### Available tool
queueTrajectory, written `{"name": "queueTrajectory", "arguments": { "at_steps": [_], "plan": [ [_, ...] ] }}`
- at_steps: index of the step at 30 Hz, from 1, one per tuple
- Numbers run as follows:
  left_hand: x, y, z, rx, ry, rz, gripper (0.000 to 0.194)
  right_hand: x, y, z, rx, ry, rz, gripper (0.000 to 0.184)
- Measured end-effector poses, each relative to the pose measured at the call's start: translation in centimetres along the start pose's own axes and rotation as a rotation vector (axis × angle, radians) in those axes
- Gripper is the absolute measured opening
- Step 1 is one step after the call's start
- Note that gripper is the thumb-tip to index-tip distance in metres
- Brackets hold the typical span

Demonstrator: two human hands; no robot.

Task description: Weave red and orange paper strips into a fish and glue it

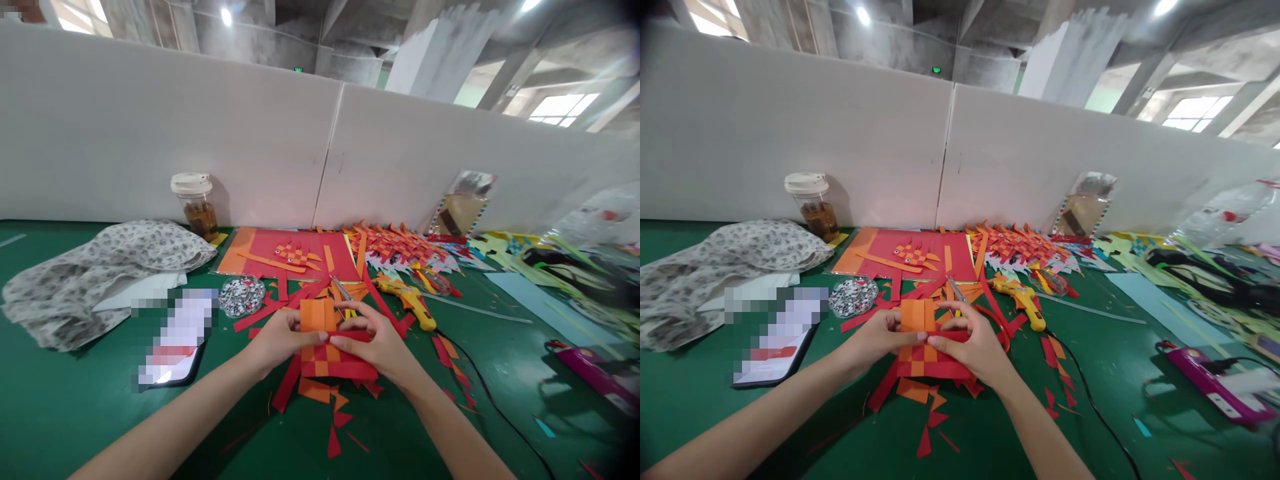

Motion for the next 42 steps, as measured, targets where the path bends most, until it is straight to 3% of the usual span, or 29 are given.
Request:
{"name": "queueTrajectory", "arguments": {
  "at_steps": [6,13,22,30,32,36,39,42],
  "plan": [
    [0.2,-0.1,-0.2,-0.01,0.028,0.012,0.032,-0.2,-0.1,0.1,0.039,-0.005,0.009,0.048],
    [0.5,-0.1,0.3,-0.03,0.028,0.007,0.021,-0.2,-0.1,0.4,0.019,0.019,0.008,0.044],
    [1.4,0.2,0.9,0.035,-0.129,0.073,0.026,0.8,-0.2,0.5,-0.005,-0.011,0.064,0.032],
    [1.2,0.1,0.9,-0.005,-0.133,0.083,0.026,-0.1,-0.2,0.0,0.033,0.024,0.027,0.025],
    [1.6,0.1,1.0,-0.023,-0.146,0.112,0.029,0.3,-0.2,0.1,0.037,0.018,0.068,0.024],
    [2.3,-0.1,0.1,0.026,-0.073,0.147,0.037,1.8,-0.4,0.7,0.01,-0.05,0.184,0.03],
    [2.4,-0.2,-0.4,0.044,-0.032,0.149,0.035,1.4,-0.6,1.2,-0.04,-0.113,0.126,0.044],
    [1.3,-0.2,-0.3,0.026,-0.051,0.058,0.036,0.8,-0.7,1.6,-0.074,-0.147,0.056,0.054]
  ]
}}
Point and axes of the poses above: each hand's wrist, its own y-axis away from the middle knuckle, its own x-axis out of the back of the hand, z = x × y, the point moved 10 cm from there along -y, towards the middle knuckle, and after that the axes turned 6 degrees about -x, right-handed, at the moved point
